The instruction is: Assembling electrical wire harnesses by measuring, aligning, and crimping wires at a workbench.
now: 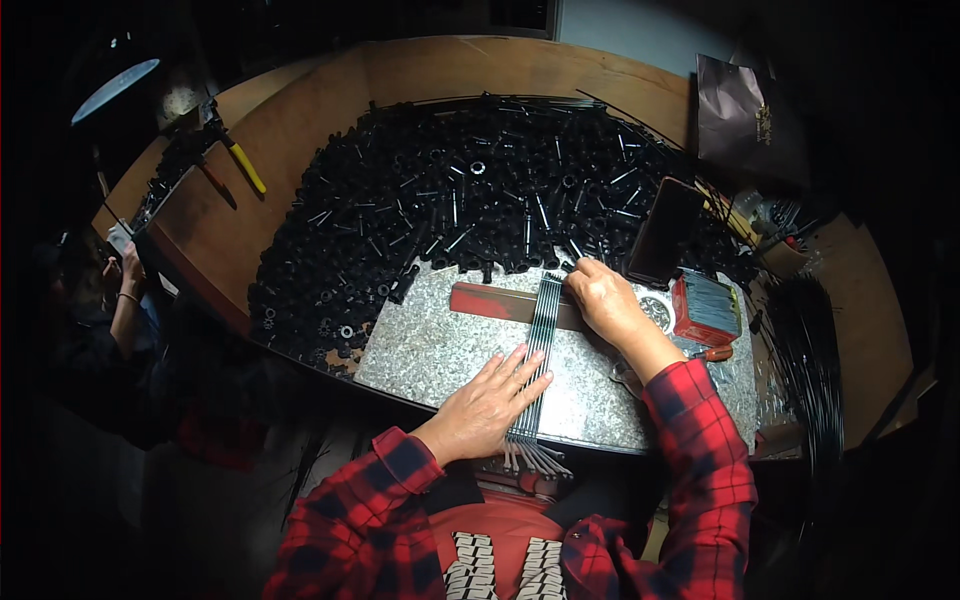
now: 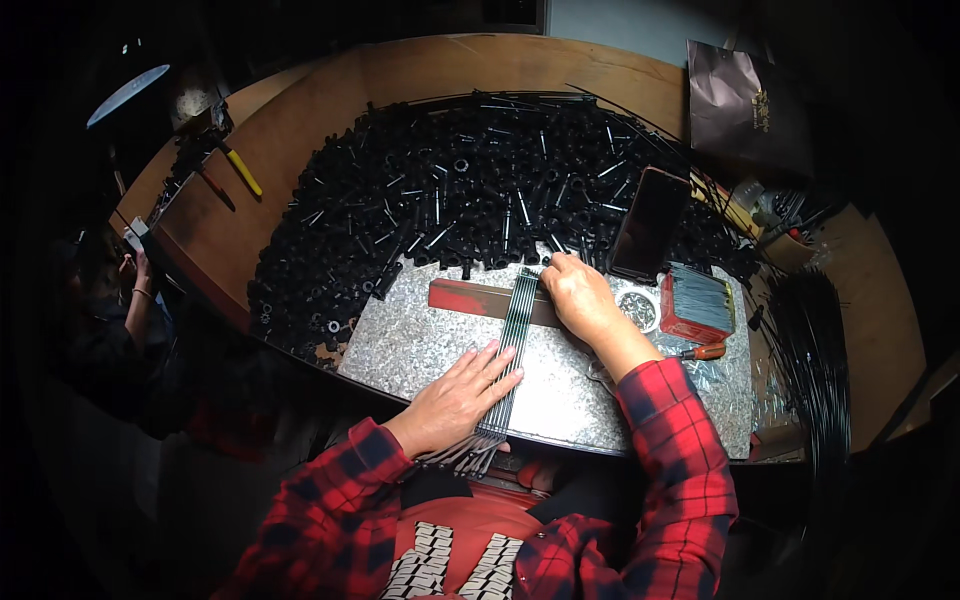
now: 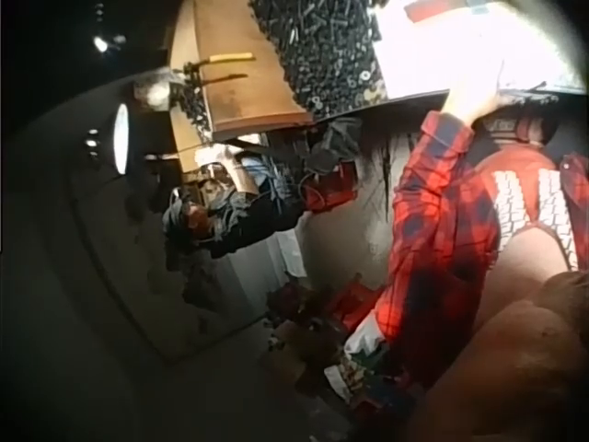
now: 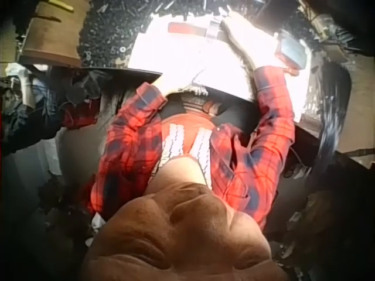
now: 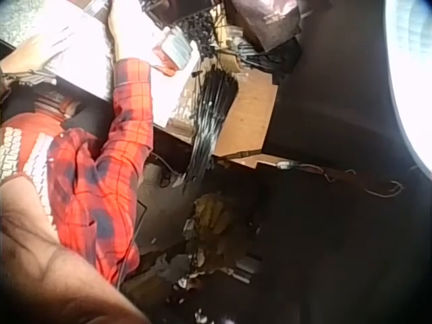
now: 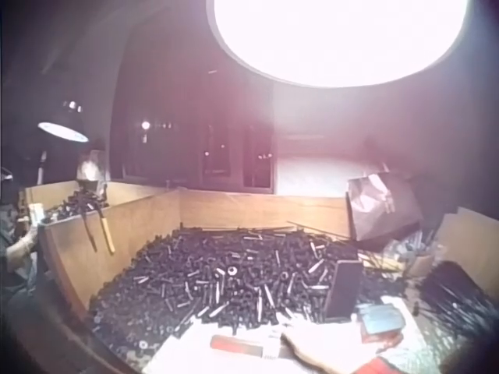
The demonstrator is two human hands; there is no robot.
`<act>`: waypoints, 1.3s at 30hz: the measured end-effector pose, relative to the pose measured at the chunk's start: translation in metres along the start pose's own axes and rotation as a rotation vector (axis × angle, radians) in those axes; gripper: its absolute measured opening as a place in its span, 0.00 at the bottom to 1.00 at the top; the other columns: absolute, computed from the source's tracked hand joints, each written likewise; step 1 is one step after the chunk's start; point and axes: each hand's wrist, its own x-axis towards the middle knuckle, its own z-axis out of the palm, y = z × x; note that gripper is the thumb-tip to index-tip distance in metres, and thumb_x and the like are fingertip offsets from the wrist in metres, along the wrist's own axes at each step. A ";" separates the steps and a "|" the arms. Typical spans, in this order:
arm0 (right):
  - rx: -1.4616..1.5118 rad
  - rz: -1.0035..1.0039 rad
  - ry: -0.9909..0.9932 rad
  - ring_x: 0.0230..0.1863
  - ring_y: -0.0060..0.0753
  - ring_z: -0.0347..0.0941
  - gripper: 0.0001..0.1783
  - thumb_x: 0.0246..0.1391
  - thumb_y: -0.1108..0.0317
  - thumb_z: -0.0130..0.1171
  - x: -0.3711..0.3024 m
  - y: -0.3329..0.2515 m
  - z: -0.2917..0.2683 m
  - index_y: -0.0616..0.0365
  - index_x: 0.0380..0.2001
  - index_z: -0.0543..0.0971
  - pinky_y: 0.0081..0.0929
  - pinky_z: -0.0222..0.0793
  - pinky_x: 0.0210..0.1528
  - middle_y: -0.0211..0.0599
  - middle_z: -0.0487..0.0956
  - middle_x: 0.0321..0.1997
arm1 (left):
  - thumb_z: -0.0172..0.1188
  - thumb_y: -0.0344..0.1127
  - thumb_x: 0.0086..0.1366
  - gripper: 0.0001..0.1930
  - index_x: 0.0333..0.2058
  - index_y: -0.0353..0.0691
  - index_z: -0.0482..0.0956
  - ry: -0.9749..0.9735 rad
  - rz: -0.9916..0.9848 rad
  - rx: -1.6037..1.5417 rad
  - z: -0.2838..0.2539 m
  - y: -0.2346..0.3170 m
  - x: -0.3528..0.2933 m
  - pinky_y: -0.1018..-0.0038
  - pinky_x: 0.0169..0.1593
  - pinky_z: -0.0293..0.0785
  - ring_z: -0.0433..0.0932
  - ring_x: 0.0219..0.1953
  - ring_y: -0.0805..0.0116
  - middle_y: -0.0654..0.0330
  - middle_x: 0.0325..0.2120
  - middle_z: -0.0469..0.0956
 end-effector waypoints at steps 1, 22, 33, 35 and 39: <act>-0.002 -0.003 -0.001 0.39 0.46 0.73 0.06 0.46 0.75 0.51 -0.001 0.000 0.000 0.63 0.29 0.77 0.37 0.71 0.42 0.42 0.74 0.32 | 0.74 0.49 0.40 0.54 0.65 0.39 0.54 0.000 0.004 0.013 0.001 0.000 0.000 0.55 0.69 0.47 0.47 0.69 0.47 0.46 0.66 0.49; -0.473 0.311 -0.195 0.35 0.53 0.75 0.02 0.44 0.78 0.55 -0.123 0.109 -0.116 0.63 0.25 0.74 0.41 0.72 0.38 0.49 0.77 0.30 | 0.73 0.53 0.39 0.57 0.65 0.38 0.53 0.038 0.005 -0.015 0.005 -0.003 -0.005 0.55 0.69 0.47 0.46 0.69 0.48 0.46 0.66 0.50; -0.106 0.115 0.032 0.39 0.50 0.71 0.23 0.39 0.87 0.48 -0.039 0.016 -0.070 0.59 0.41 0.75 0.41 0.68 0.40 0.45 0.71 0.33 | 0.74 0.50 0.38 0.56 0.65 0.40 0.54 0.052 0.017 0.049 0.006 -0.003 -0.003 0.55 0.68 0.48 0.47 0.69 0.47 0.46 0.66 0.50; -0.094 0.098 -0.032 0.40 0.47 0.71 0.22 0.41 0.85 0.50 -0.029 0.009 -0.051 0.57 0.42 0.76 0.39 0.69 0.41 0.43 0.71 0.33 | 0.74 0.49 0.37 0.56 0.65 0.40 0.54 0.055 0.005 0.022 0.005 -0.001 -0.004 0.55 0.68 0.48 0.47 0.69 0.47 0.46 0.66 0.50; -0.113 0.081 -0.049 0.39 0.43 0.72 0.21 0.45 0.80 0.52 -0.022 0.002 -0.028 0.55 0.45 0.78 0.37 0.71 0.41 0.42 0.71 0.32 | 0.75 0.48 0.38 0.55 0.64 0.39 0.55 0.065 0.009 0.030 0.007 -0.002 -0.003 0.55 0.69 0.48 0.48 0.69 0.47 0.46 0.66 0.50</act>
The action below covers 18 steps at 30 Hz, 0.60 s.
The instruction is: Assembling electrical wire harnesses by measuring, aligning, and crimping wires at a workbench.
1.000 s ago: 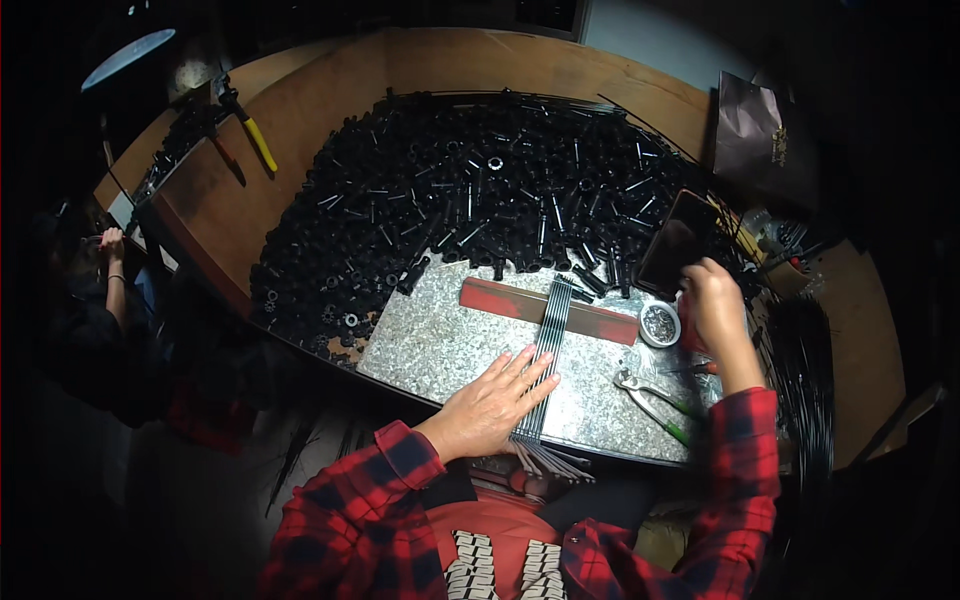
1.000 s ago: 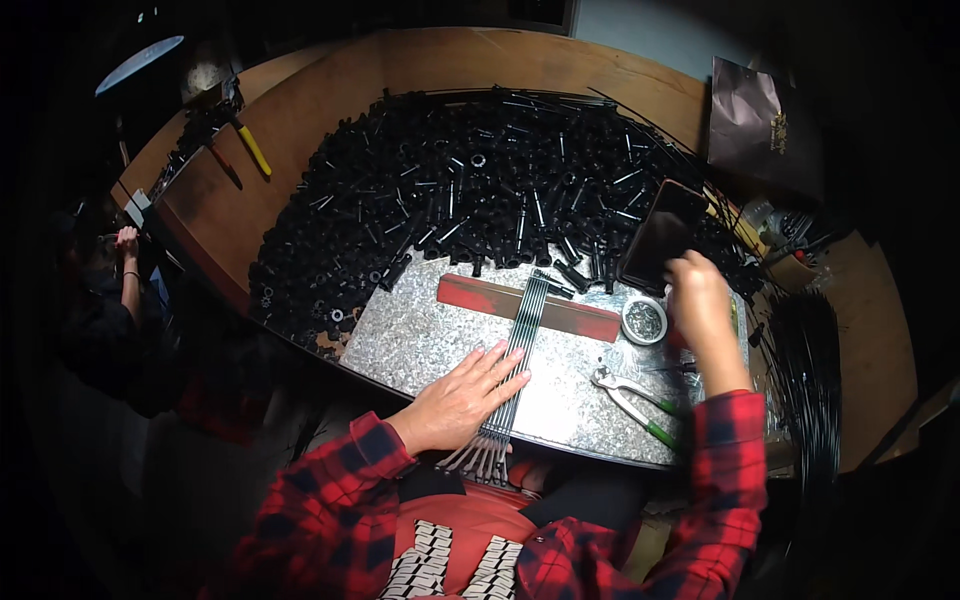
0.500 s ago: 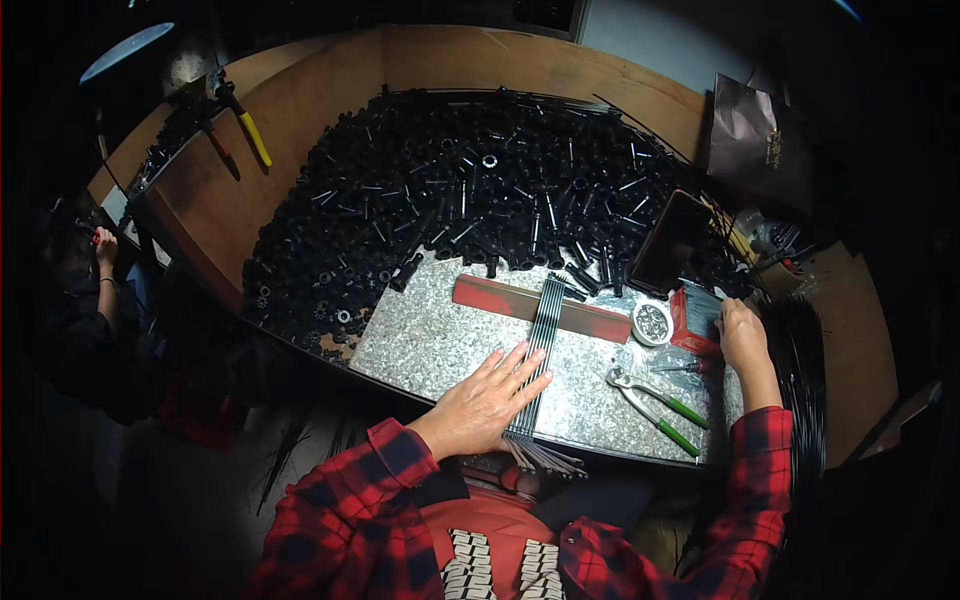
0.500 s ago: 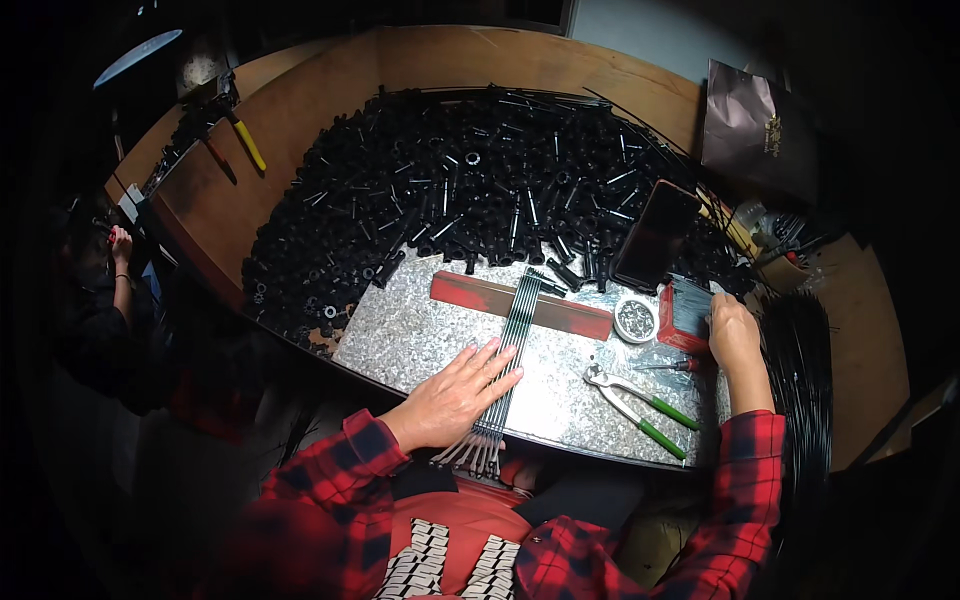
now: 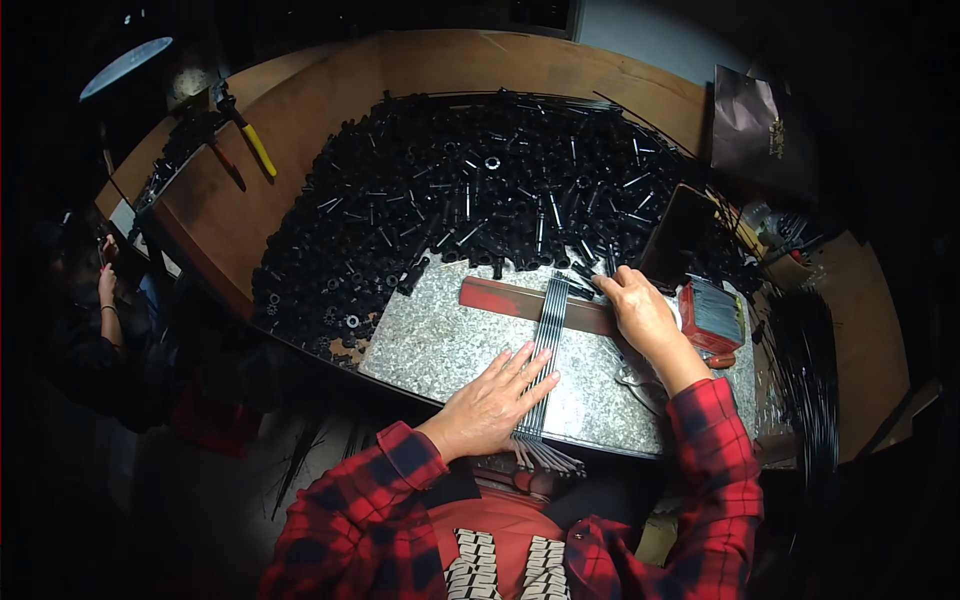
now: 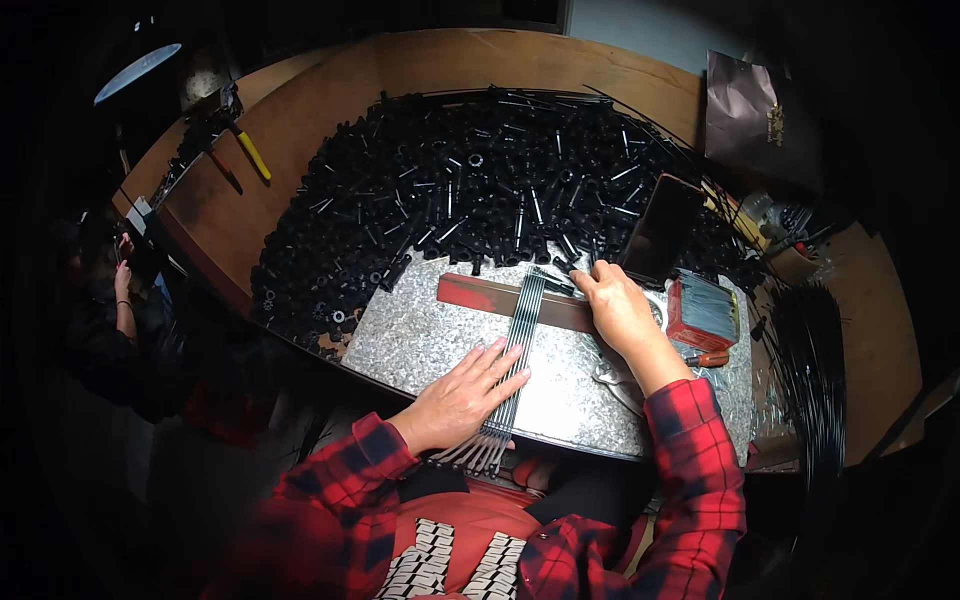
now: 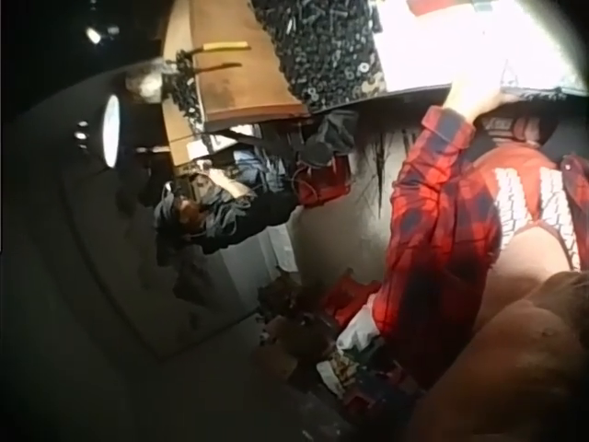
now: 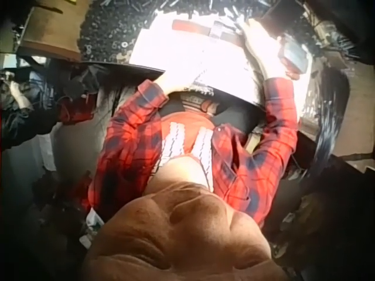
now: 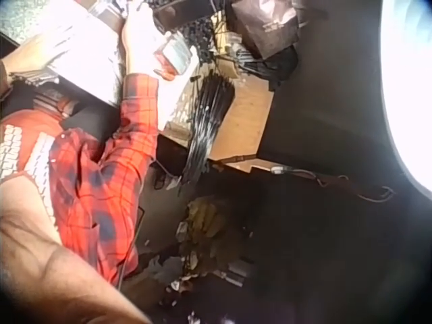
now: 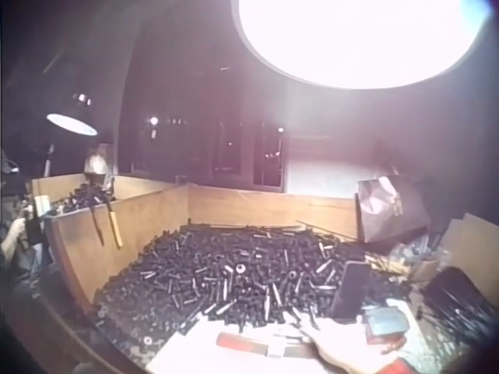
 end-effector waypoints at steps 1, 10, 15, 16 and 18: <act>0.002 0.003 -0.005 0.38 0.44 0.72 0.20 0.45 0.79 0.52 0.001 0.000 0.003 0.55 0.44 0.78 0.37 0.71 0.41 0.42 0.71 0.32 | 0.75 0.48 0.38 0.55 0.64 0.39 0.55 -0.007 -0.004 -0.029 -0.001 0.001 0.000 0.55 0.69 0.48 0.48 0.69 0.47 0.46 0.66 0.51; 0.006 0.006 0.020 0.37 0.44 0.73 0.17 0.45 0.79 0.54 0.006 -0.001 0.010 0.57 0.40 0.80 0.36 0.72 0.40 0.42 0.73 0.29 | 0.56 0.63 0.54 0.45 0.63 0.39 0.57 -0.019 0.014 -0.002 -0.004 -0.002 -0.001 0.52 0.68 0.47 0.49 0.68 0.43 0.43 0.64 0.53; 0.002 0.026 0.032 0.37 0.43 0.73 0.16 0.44 0.78 0.55 0.004 0.001 0.010 0.57 0.40 0.80 0.36 0.72 0.40 0.41 0.73 0.30 | 0.74 0.43 0.39 0.53 0.64 0.39 0.56 -0.017 0.002 0.017 -0.003 0.000 0.000 0.55 0.69 0.48 0.48 0.69 0.47 0.46 0.66 0.51; 0.001 0.031 0.036 0.37 0.43 0.73 0.16 0.44 0.78 0.55 0.004 0.000 0.010 0.57 0.40 0.80 0.36 0.72 0.40 0.41 0.73 0.30 | 0.73 0.41 0.40 0.52 0.64 0.39 0.56 -0.003 0.016 0.070 -0.003 -0.001 0.000 0.55 0.68 0.49 0.49 0.68 0.46 0.45 0.66 0.51; -0.021 0.006 0.015 0.38 0.42 0.73 0.15 0.47 0.74 0.52 0.004 -0.001 0.010 0.57 0.39 0.81 0.35 0.72 0.41 0.41 0.74 0.31 | 0.73 0.40 0.41 0.50 0.64 0.39 0.56 -0.020 0.004 0.021 -0.005 0.001 0.000 0.55 0.68 0.49 0.49 0.68 0.46 0.45 0.66 0.51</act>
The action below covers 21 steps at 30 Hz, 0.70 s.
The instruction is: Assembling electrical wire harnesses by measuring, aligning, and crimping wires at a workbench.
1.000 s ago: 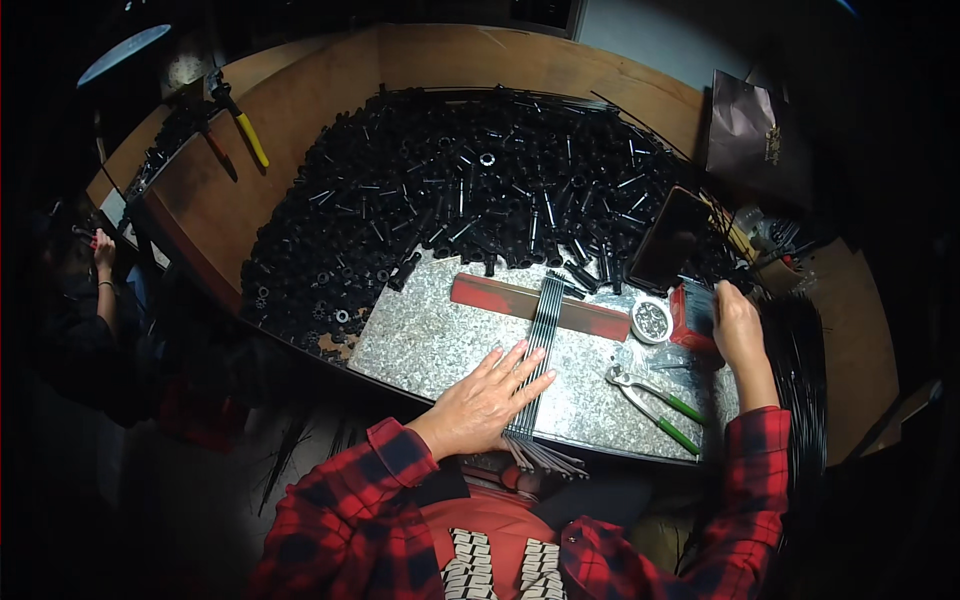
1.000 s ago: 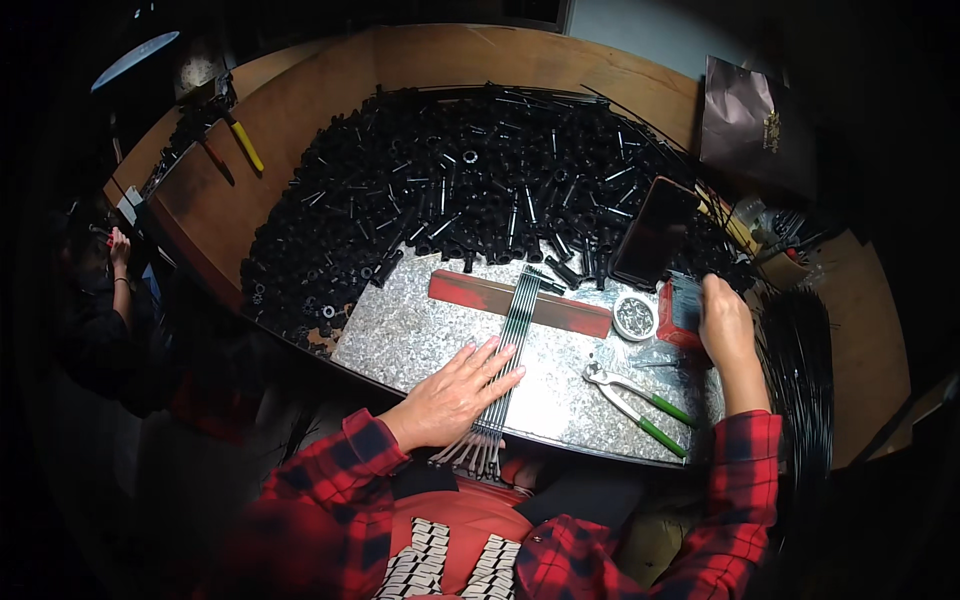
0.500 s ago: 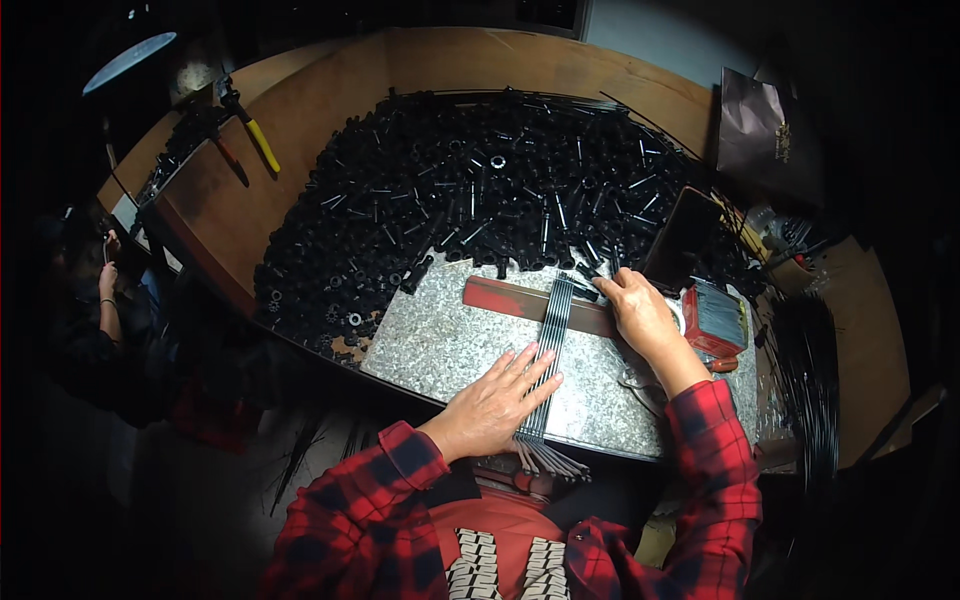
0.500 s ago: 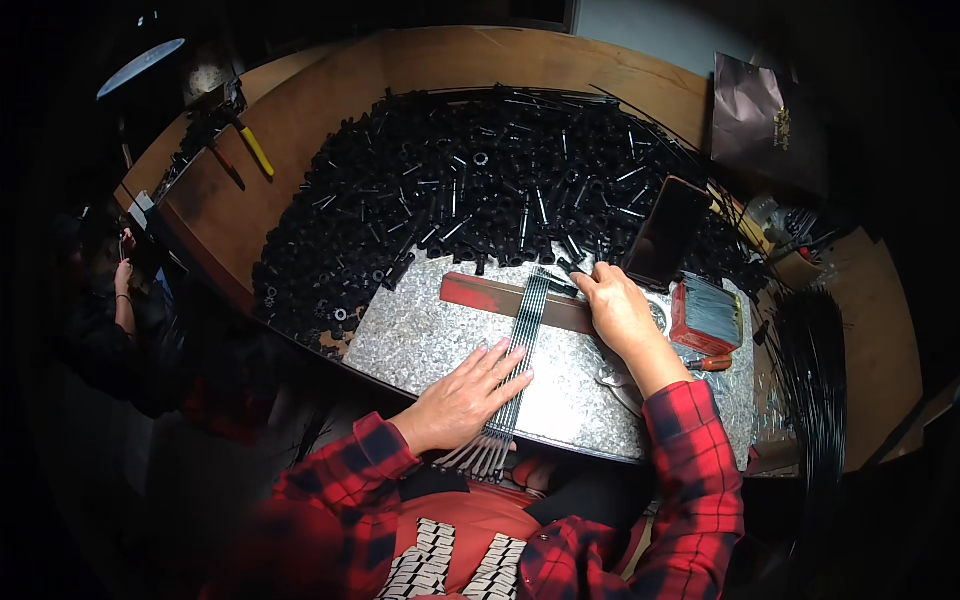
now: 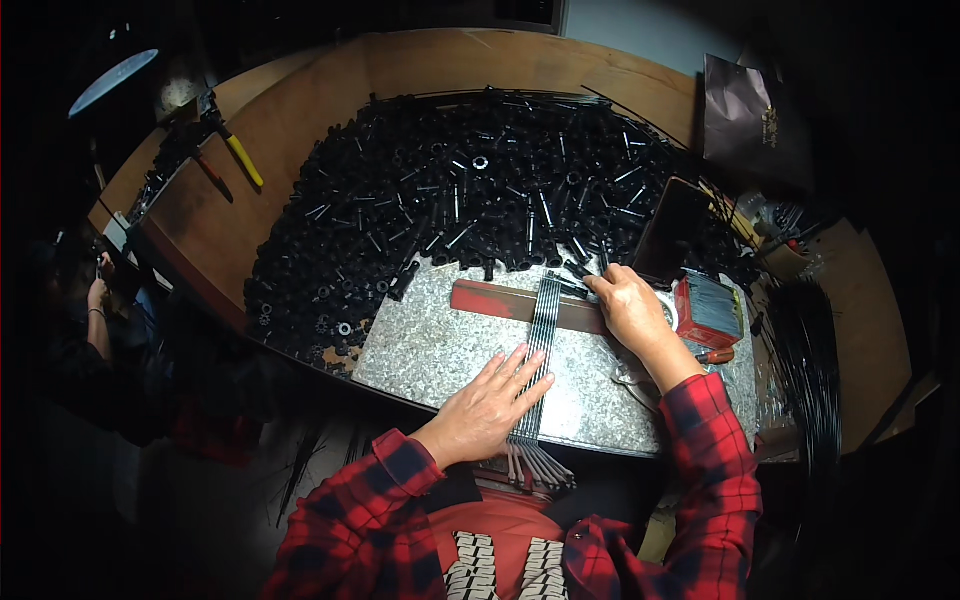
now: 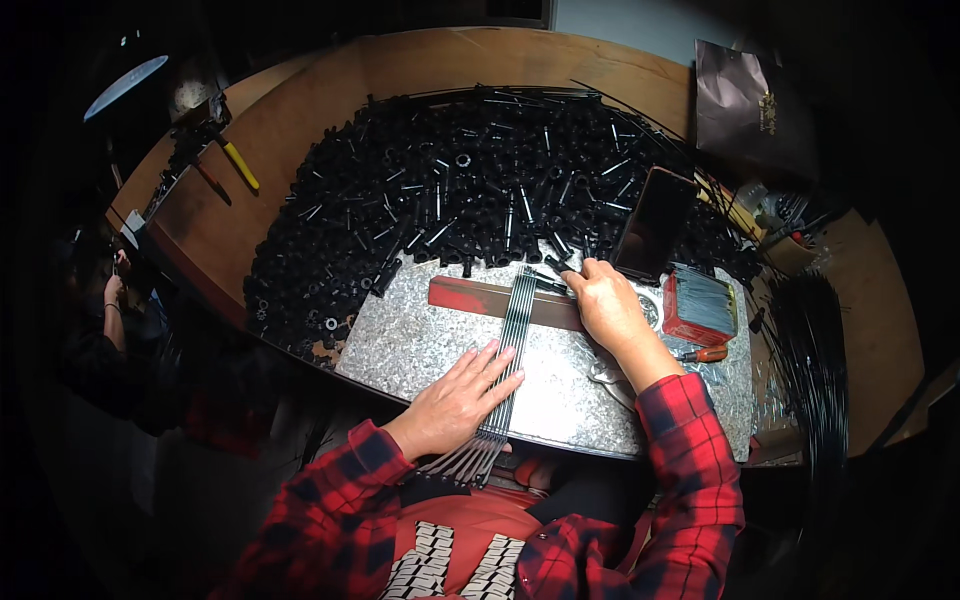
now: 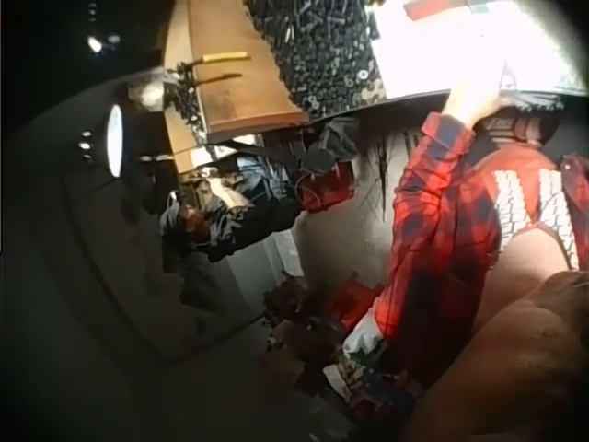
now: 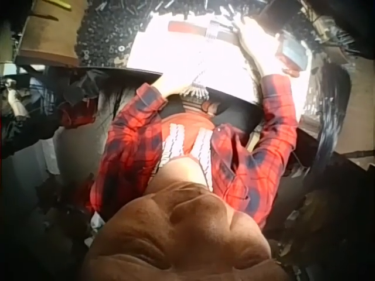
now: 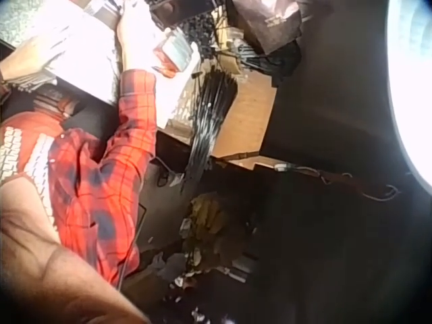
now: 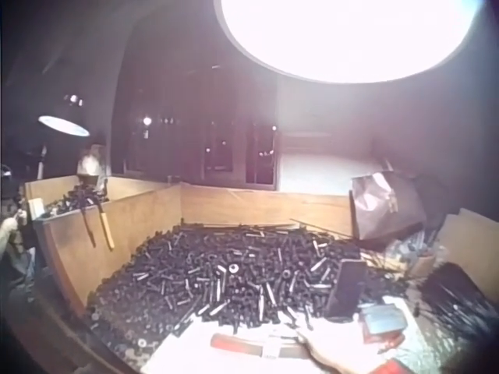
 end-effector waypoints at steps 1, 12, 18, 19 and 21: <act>0.003 0.010 0.006 0.38 0.42 0.73 0.14 0.47 0.74 0.52 0.000 0.000 0.002 0.57 0.38 0.81 0.35 0.72 0.41 0.41 0.73 0.31 | 0.72 0.38 0.42 0.49 0.63 0.39 0.57 -0.015 -0.017 -0.051 -0.001 0.000 0.001 0.55 0.68 0.49 0.49 0.68 0.45 0.44 0.66 0.51; 0.007 0.003 0.003 0.39 0.42 0.73 0.15 0.47 0.73 0.52 -0.003 0.004 0.003 0.58 0.40 0.80 0.36 0.72 0.41 0.40 0.73 0.32 | 0.71 0.41 0.43 0.47 0.63 0.38 0.59 0.005 0.012 0.013 -0.001 0.000 0.002 0.54 0.67 0.50 0.50 0.68 0.44 0.42 0.65 0.51; 0.003 0.000 -0.012 0.39 0.41 0.73 0.15 0.47 0.73 0.52 -0.003 0.004 0.003 0.58 0.40 0.80 0.36 0.72 0.42 0.40 0.73 0.32 | 0.71 0.45 0.44 0.47 0.62 0.37 0.59 0.000 0.021 0.059 -0.001 0.000 0.003 0.53 0.67 0.51 0.50 0.67 0.43 0.42 0.65 0.52; 0.006 0.003 -0.017 0.39 0.41 0.73 0.15 0.47 0.73 0.52 -0.002 0.004 0.003 0.58 0.40 0.80 0.36 0.72 0.42 0.40 0.73 0.33 | 0.71 0.45 0.44 0.47 0.62 0.37 0.59 0.023 0.017 0.013 -0.002 0.001 0.003 0.53 0.67 0.51 0.50 0.67 0.43 0.42 0.65 0.52; 0.012 0.003 -0.014 0.40 0.41 0.73 0.15 0.47 0.73 0.52 -0.002 0.004 0.004 0.58 0.40 0.80 0.36 0.72 0.42 0.40 0.74 0.33 | 0.71 0.46 0.44 0.47 0.62 0.37 0.59 0.026 0.019 0.013 0.001 -0.001 0.002 0.53 0.67 0.51 0.51 0.67 0.43 0.42 0.65 0.52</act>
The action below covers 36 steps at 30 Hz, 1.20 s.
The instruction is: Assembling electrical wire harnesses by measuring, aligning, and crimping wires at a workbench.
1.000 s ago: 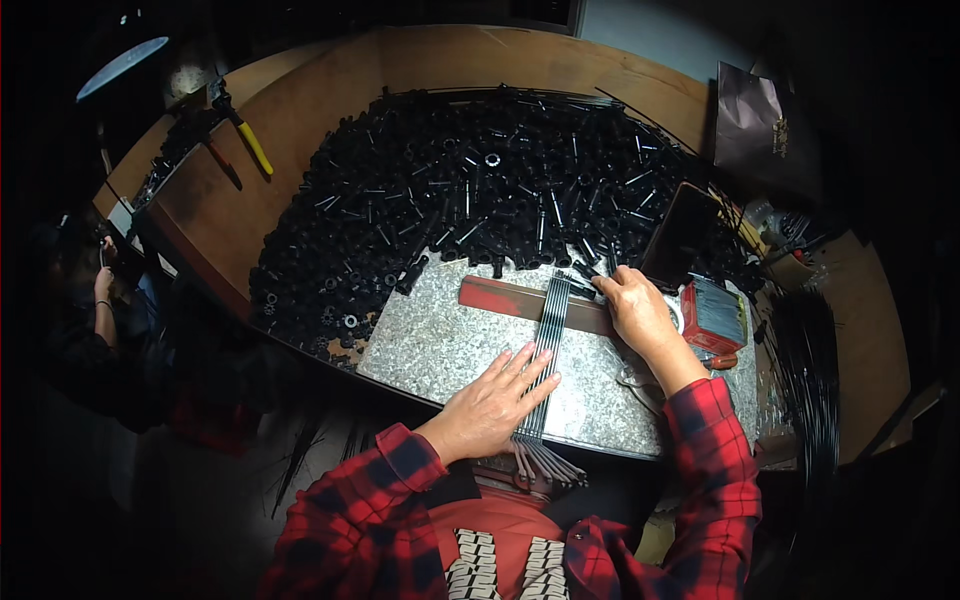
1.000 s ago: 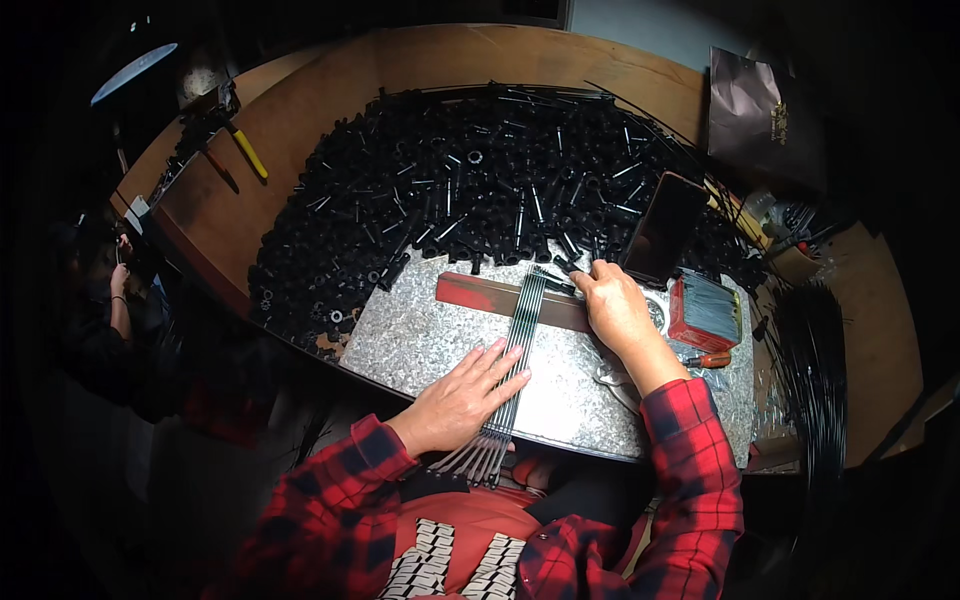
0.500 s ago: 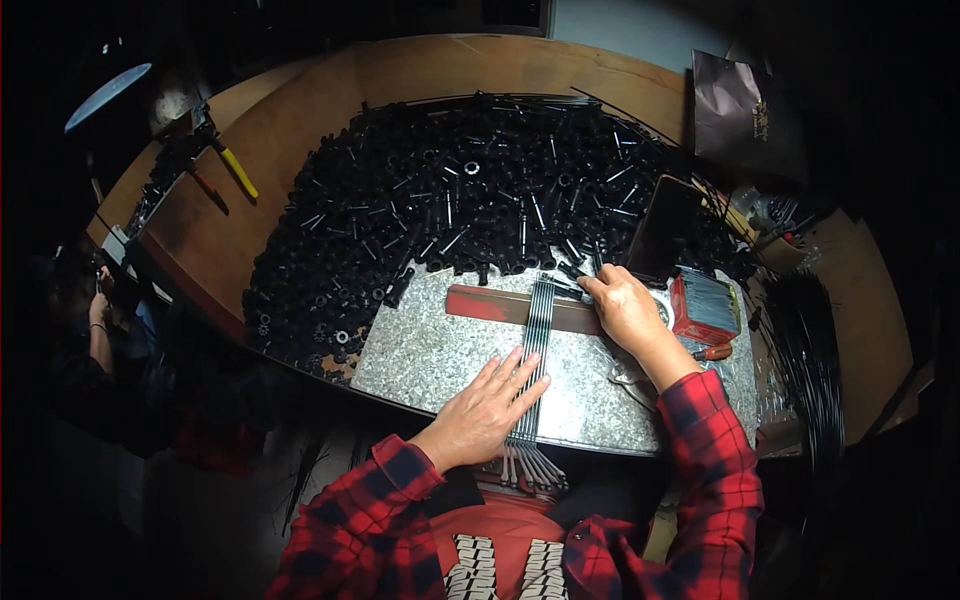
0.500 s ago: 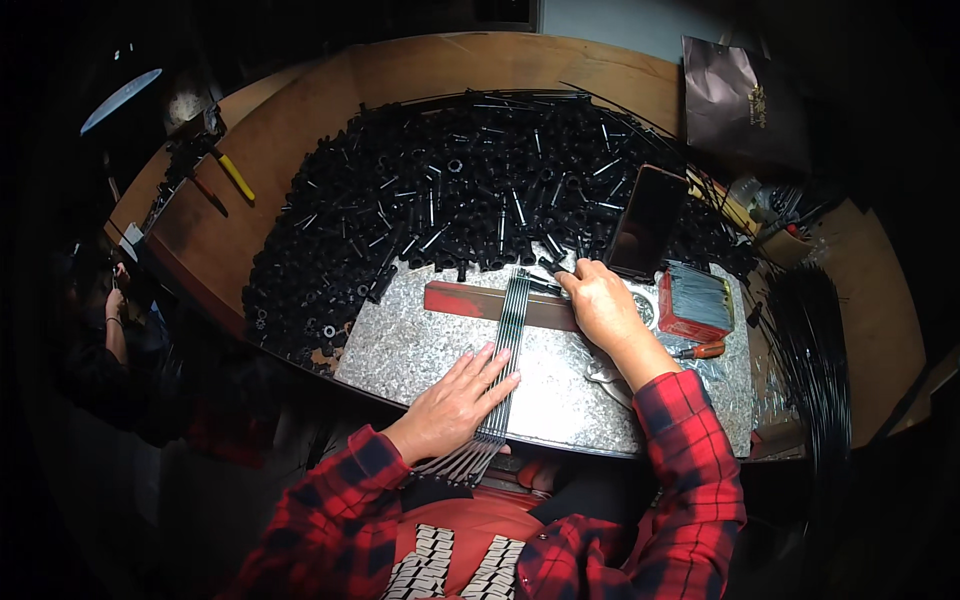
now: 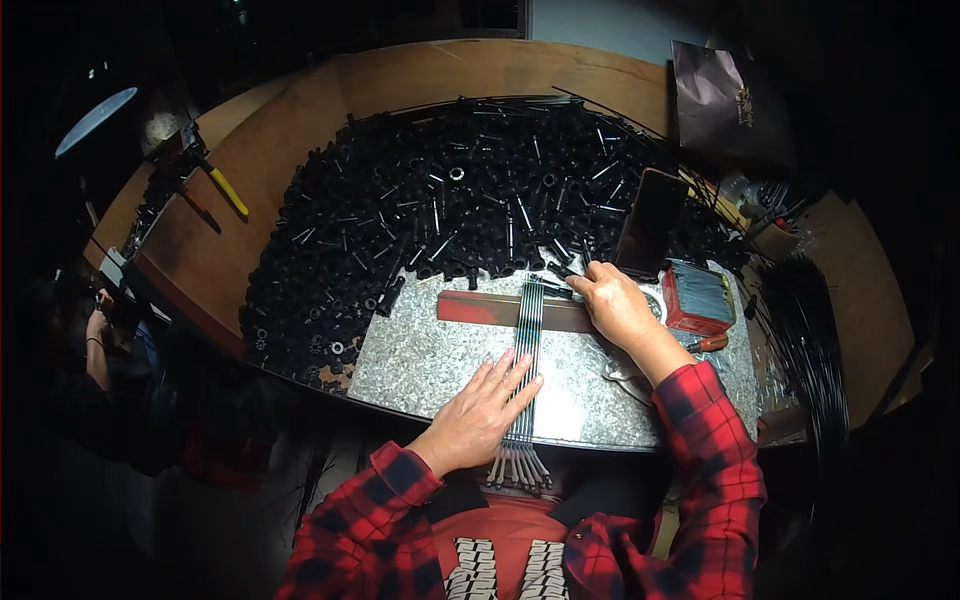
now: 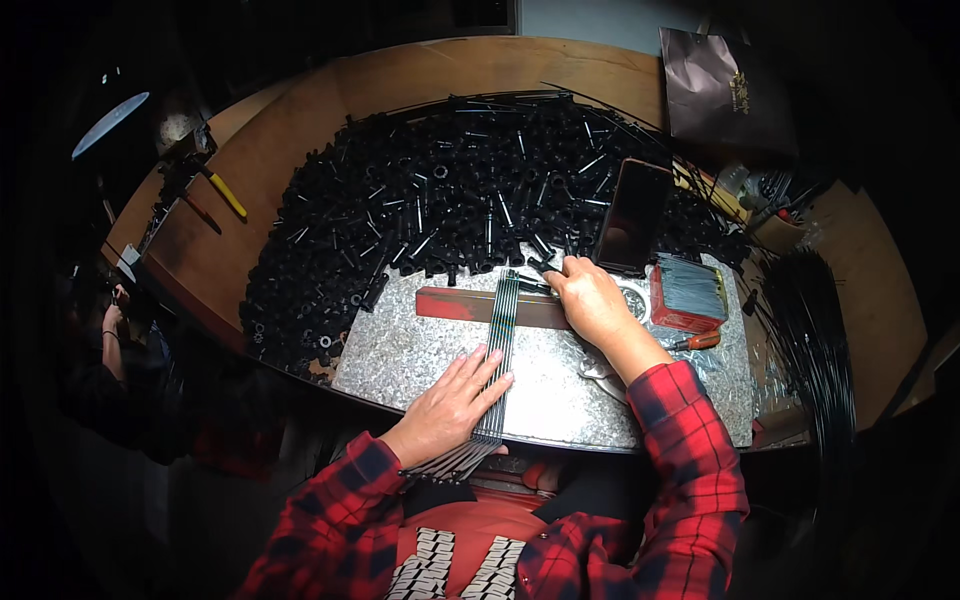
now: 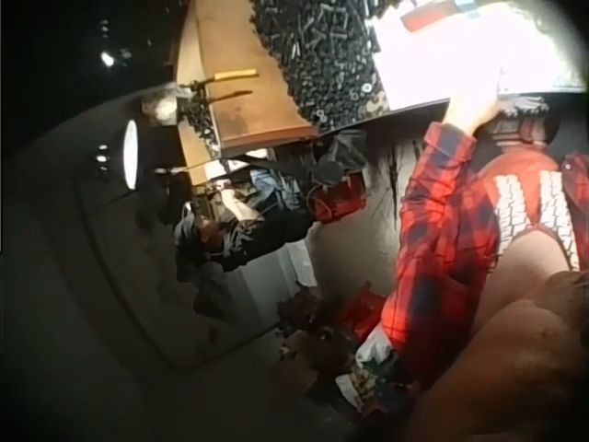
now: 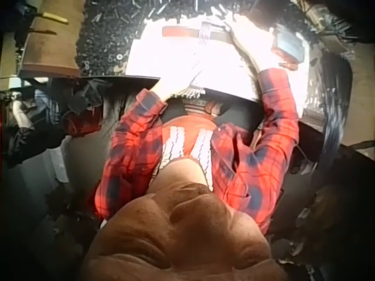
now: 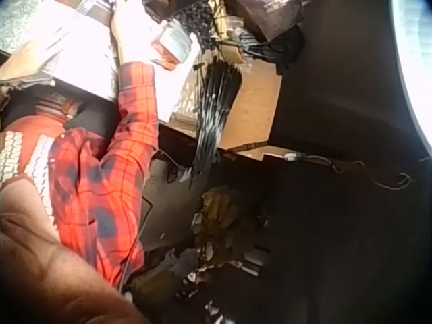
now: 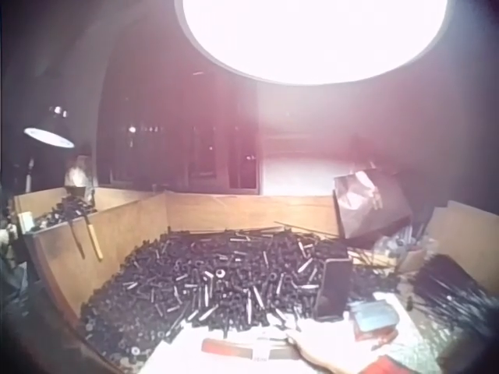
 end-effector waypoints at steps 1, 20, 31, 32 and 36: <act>0.006 -0.003 0.001 0.40 0.41 0.73 0.15 0.47 0.74 0.52 0.000 0.000 0.000 0.58 0.40 0.80 0.35 0.72 0.42 0.40 0.74 0.33 | 0.71 0.46 0.44 0.47 0.62 0.37 0.59 0.004 0.000 0.000 0.001 0.000 0.000 0.53 0.67 0.51 0.51 0.67 0.43 0.42 0.65 0.53; 0.051 -0.042 0.020 0.38 0.40 0.71 0.20 0.47 0.76 0.52 0.007 -0.002 0.004 0.55 0.45 0.80 0.34 0.71 0.42 0.39 0.72 0.32 | 0.65 0.34 0.47 0.41 0.62 0.36 0.60 -0.019 -0.017 -0.046 -0.003 0.001 0.001 0.53 0.67 0.51 0.52 0.67 0.42 0.41 0.64 0.54; 0.080 -0.053 -0.003 0.39 0.39 0.71 0.19 0.48 0.76 0.50 0.014 -0.002 0.004 0.55 0.44 0.81 0.31 0.70 0.44 0.38 0.74 0.34 | 0.65 0.33 0.47 0.41 0.62 0.37 0.60 -0.023 -0.036 -0.100 -0.004 0.002 0.001 0.53 0.67 0.51 0.51 0.67 0.43 0.41 0.64 0.53; 0.079 -0.052 -0.004 0.39 0.39 0.71 0.19 0.48 0.76 0.50 0.014 -0.001 0.005 0.55 0.44 0.81 0.31 0.70 0.44 0.38 0.74 0.34 | 0.65 0.33 0.47 0.41 0.62 0.37 0.60 -0.023 -0.035 -0.101 -0.004 0.002 0.001 0.53 0.67 0.51 0.51 0.67 0.43 0.41 0.64 0.53; 0.094 -0.070 -0.006 0.39 0.40 0.71 0.20 0.47 0.78 0.50 0.017 -0.001 0.005 0.55 0.44 0.81 0.32 0.70 0.44 0.39 0.74 0.34 | 0.61 0.28 0.47 0.39 0.62 0.36 0.61 -0.006 -0.019 -0.055 -0.002 0.000 0.001 0.53 0.67 0.51 0.51 0.67 0.43 0.41 0.64 0.54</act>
